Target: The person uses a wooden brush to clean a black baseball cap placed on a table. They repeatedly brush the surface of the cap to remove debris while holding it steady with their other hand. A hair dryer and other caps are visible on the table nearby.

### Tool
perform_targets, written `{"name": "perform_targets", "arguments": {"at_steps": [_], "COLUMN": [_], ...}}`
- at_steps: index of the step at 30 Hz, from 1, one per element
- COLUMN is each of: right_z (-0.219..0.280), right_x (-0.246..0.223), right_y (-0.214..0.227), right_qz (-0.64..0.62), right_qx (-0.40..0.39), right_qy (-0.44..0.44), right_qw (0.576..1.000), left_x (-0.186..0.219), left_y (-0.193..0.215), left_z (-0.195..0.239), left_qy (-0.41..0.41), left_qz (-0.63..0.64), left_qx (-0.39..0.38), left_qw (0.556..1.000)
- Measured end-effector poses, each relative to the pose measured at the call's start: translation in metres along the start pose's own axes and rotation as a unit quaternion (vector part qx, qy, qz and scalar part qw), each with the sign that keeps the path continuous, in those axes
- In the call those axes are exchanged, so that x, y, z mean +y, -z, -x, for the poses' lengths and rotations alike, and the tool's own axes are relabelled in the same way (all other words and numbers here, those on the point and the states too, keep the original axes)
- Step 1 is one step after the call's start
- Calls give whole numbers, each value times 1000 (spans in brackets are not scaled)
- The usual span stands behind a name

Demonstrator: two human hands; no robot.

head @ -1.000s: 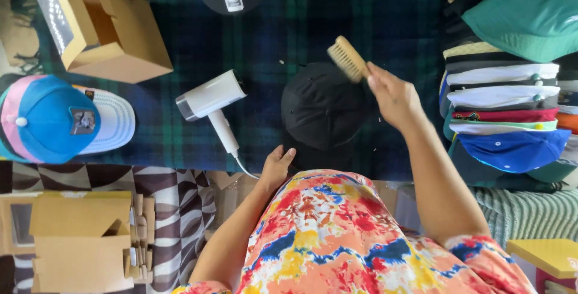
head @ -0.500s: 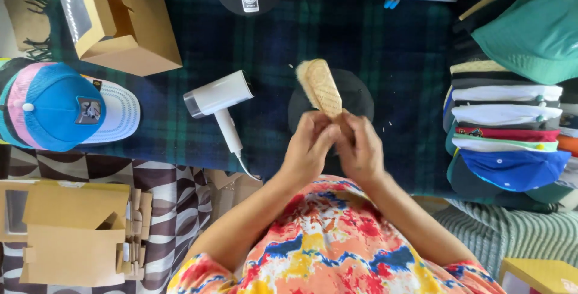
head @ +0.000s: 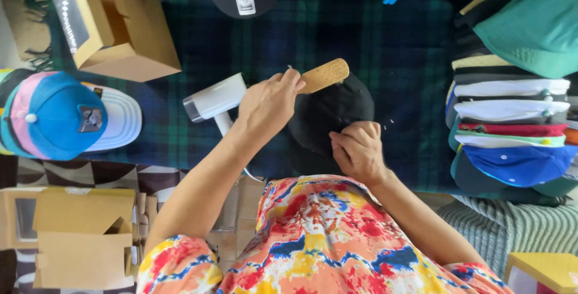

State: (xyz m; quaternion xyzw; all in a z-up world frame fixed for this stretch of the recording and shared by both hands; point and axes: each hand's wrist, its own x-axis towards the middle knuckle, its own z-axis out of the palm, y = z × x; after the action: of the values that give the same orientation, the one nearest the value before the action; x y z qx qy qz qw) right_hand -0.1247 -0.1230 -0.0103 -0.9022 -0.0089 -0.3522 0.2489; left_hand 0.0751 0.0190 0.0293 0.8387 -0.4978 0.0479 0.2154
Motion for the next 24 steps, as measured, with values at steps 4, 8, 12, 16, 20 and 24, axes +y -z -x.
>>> {"name": "perform_targets", "arguments": {"at_steps": [4, 8, 12, 16, 20, 24], "right_z": [-7, -1, -8, -9, -11, -10], "right_x": [-5, -4, -9, -9, -10, -9], "right_y": [0, -5, -2, -1, -2, 0], "right_qz": [-6, 2, -2, 12, 12, 14], "right_qx": [6, 19, 15, 22, 20, 19], "right_qy": [16, 14, 25, 26, 32, 26], "right_qw": [1000, 1000, 1000, 999, 999, 999], "left_x": [32, 0, -52, -10, 37, -17], "left_y": [12, -53, -93, -34, -21, -63], "left_z": [-21, -48, -60, -75, -78, -101], "left_qy": [-95, -35, 126, 39, 1, 111], "left_qz": [31, -7, 5, -6, 108, 81], "left_qx": [11, 40, -208, -154, -289, -347], "left_qw": [995, 999, 970, 987, 951, 928]}}
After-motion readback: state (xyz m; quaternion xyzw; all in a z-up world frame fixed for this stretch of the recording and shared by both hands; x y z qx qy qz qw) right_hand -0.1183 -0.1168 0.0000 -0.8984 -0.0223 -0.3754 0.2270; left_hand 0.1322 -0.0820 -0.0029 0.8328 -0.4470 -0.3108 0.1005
